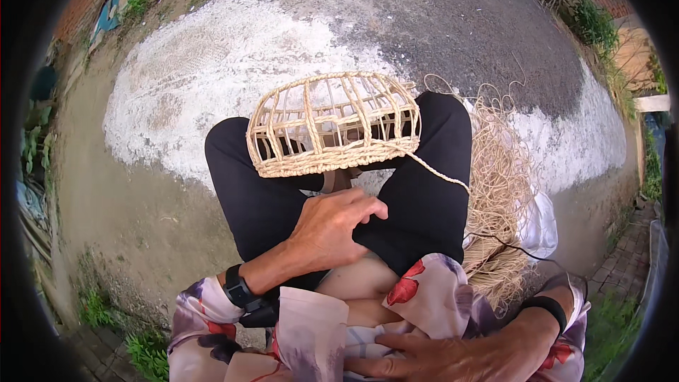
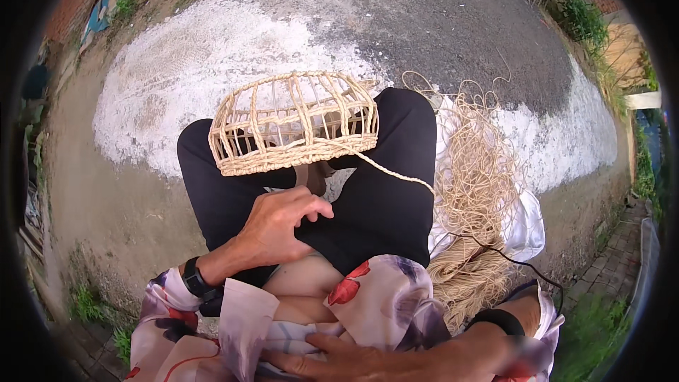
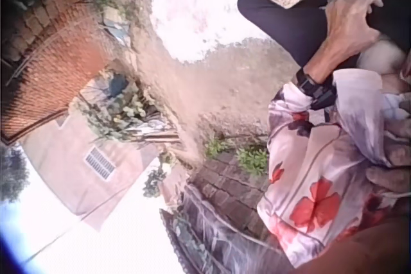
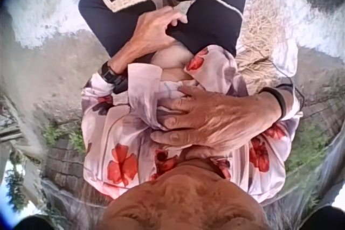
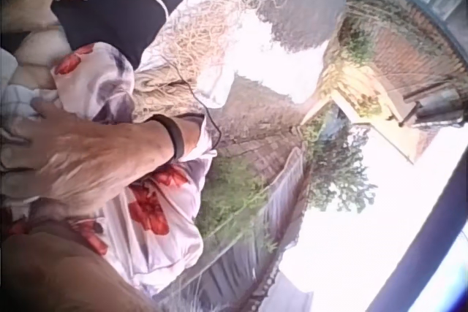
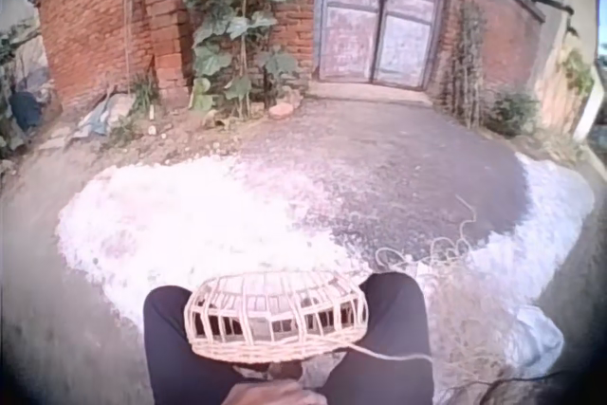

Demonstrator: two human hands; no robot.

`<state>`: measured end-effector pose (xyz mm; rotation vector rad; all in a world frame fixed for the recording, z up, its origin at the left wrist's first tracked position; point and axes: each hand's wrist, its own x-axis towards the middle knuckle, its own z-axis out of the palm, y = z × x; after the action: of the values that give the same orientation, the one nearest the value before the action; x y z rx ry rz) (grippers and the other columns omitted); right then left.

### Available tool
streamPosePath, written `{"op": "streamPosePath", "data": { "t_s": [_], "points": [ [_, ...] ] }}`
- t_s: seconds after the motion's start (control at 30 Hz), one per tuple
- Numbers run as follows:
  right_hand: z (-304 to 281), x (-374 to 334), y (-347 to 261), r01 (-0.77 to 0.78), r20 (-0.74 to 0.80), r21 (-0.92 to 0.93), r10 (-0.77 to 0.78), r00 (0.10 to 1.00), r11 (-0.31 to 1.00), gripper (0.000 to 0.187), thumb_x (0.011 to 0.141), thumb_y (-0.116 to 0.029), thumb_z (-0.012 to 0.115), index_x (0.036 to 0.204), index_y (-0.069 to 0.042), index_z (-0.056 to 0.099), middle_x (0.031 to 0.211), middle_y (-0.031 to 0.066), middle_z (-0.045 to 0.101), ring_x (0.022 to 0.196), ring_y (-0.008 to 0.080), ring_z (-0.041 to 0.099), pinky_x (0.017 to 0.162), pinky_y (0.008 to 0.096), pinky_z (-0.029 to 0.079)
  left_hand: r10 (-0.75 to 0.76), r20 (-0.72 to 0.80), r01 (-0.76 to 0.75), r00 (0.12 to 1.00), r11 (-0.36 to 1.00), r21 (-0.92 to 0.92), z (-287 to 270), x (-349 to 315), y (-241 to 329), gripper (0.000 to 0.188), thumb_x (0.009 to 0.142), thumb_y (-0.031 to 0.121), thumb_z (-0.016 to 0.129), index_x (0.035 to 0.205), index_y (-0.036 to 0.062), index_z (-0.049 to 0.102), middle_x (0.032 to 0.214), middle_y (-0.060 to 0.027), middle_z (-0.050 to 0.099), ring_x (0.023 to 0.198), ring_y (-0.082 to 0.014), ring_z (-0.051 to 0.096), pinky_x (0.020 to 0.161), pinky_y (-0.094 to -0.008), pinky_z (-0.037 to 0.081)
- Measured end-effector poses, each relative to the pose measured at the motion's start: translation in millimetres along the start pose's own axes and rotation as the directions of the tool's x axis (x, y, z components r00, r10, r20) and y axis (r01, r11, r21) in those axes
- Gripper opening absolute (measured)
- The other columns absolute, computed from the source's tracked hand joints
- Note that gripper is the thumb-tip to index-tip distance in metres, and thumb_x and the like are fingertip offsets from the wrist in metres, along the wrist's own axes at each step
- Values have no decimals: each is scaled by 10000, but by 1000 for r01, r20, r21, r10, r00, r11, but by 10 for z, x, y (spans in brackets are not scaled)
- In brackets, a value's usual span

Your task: Weaving a small basket or container using straw or reed materials.

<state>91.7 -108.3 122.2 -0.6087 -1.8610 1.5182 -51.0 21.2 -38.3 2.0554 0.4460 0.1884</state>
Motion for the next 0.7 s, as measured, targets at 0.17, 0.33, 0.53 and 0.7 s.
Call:
{"op": "streamPosePath", "data": {
  "t_s": [0.17, 0.33, 0.53, 0.7],
  "points": [
    [-169, 176, 316, 48, 30, -98, -45, 999, 994, 417, 799, -148, 697, 1171, 10, 597, 1009, 175, 553, 1015, 293, 545, 784, 368, 501, 231, -147, -176, 962, 933, 315, -177, -310, 125, 349, 608, 79, 724, 947, 145, 670, 779, -10, 561, 687, -177, 615, 532, -303, 501],
    [-404, 578, 426, 159, -103, 148, -144, 984, 976, 138, 932, -62, 585, 1060, -37, 629, 903, 50, 668, 683, 172, 643, 605, 312, 504, -217, 124, 159, 968, 919, 362, -513, -913, 511, 258, 780, 167, 666, 1037, 151, 648, 869, -35, 600, 748, -171, 631, 557, -319, 518],
    [-441, 581, 1067, -410, 189, 202, 375, 908, 890, 783, 881, -369, 675, 1486, -118, 247, 1286, 212, 532, 1075, 268, 614, 907, 392, 497, -432, 289, 505, 854, 557, -660, -289, -1907, 25, 442, 955, 111, 555, 1380, 40, 455, 1344, -103, 516, 1196, -196, 523, 1035, -303, 418],
    [-493, -204, 1352, -507, 297, -53, 498, 815, 861, 611, 859, -421, 678, 1334, -90, 480, 1087, 160, 643, 1006, 254, 642, 840, 356, 491, -471, 295, 506, 831, 421, -753, -322, -2157, 111, 810, 828, 314, 720, 1473, 27, 322, 1498, -128, 376, 1352, -249, 400, 1139, -323, 256]
  ]
}}
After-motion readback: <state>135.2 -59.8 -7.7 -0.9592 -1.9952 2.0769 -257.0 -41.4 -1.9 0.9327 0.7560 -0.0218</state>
